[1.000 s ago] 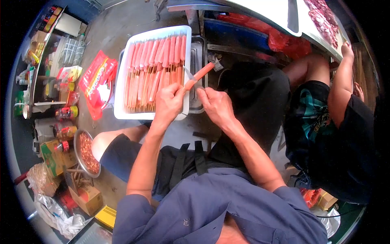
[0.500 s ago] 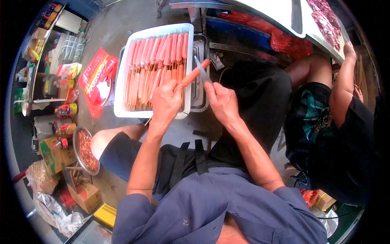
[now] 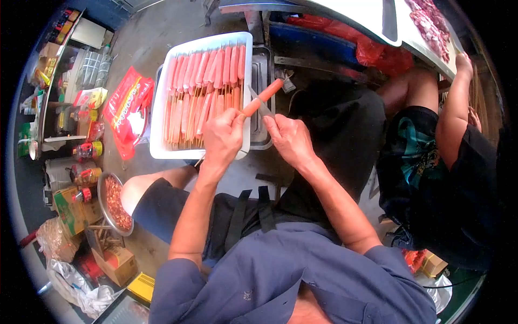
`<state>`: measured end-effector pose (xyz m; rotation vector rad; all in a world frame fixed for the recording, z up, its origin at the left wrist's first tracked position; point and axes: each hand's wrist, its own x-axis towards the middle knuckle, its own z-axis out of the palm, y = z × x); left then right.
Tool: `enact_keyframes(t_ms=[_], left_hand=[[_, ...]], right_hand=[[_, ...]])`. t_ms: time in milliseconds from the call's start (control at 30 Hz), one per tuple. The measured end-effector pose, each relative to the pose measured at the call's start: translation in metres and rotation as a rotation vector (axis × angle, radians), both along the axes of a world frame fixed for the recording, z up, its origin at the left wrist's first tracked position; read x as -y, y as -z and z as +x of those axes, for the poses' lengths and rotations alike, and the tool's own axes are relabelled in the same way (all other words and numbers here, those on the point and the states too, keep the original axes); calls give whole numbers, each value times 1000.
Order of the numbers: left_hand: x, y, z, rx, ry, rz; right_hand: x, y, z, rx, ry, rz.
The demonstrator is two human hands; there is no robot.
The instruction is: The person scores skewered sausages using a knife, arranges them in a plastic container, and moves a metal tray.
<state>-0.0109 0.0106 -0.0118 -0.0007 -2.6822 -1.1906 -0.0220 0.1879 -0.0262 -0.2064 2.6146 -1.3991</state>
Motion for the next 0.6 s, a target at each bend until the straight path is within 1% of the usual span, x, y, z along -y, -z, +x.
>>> enact_keyframes(t_ms=[67, 100, 167, 200, 300, 333, 367, 433, 600], left_hand=[[6, 5, -1, 66, -21, -40], [7, 6, -1, 63, -21, -40], [10, 6, 0, 104, -23, 44], [11, 4, 2, 103, -23, 42], [6, -3, 0, 104, -13, 93], [5, -3, 0, 85, -11, 92], [5, -3, 1, 67, -8, 91], [12, 4, 1, 85, -10, 69], [14, 0, 0, 126, -17, 45]], right_hand=[[1, 3, 2, -48, 135, -67], [-1, 0, -1, -51, 135, -67], [-6, -8, -6, -17, 166, -35], [-4, -4, -5, -65, 150, -54], [1, 3, -3, -78, 113, -15], [0, 3, -4, -71, 60, 16], [1, 4, -2, -68, 60, 16], [0, 5, -3, 11, 4, -8], [1, 2, -1, -64, 33, 62]])
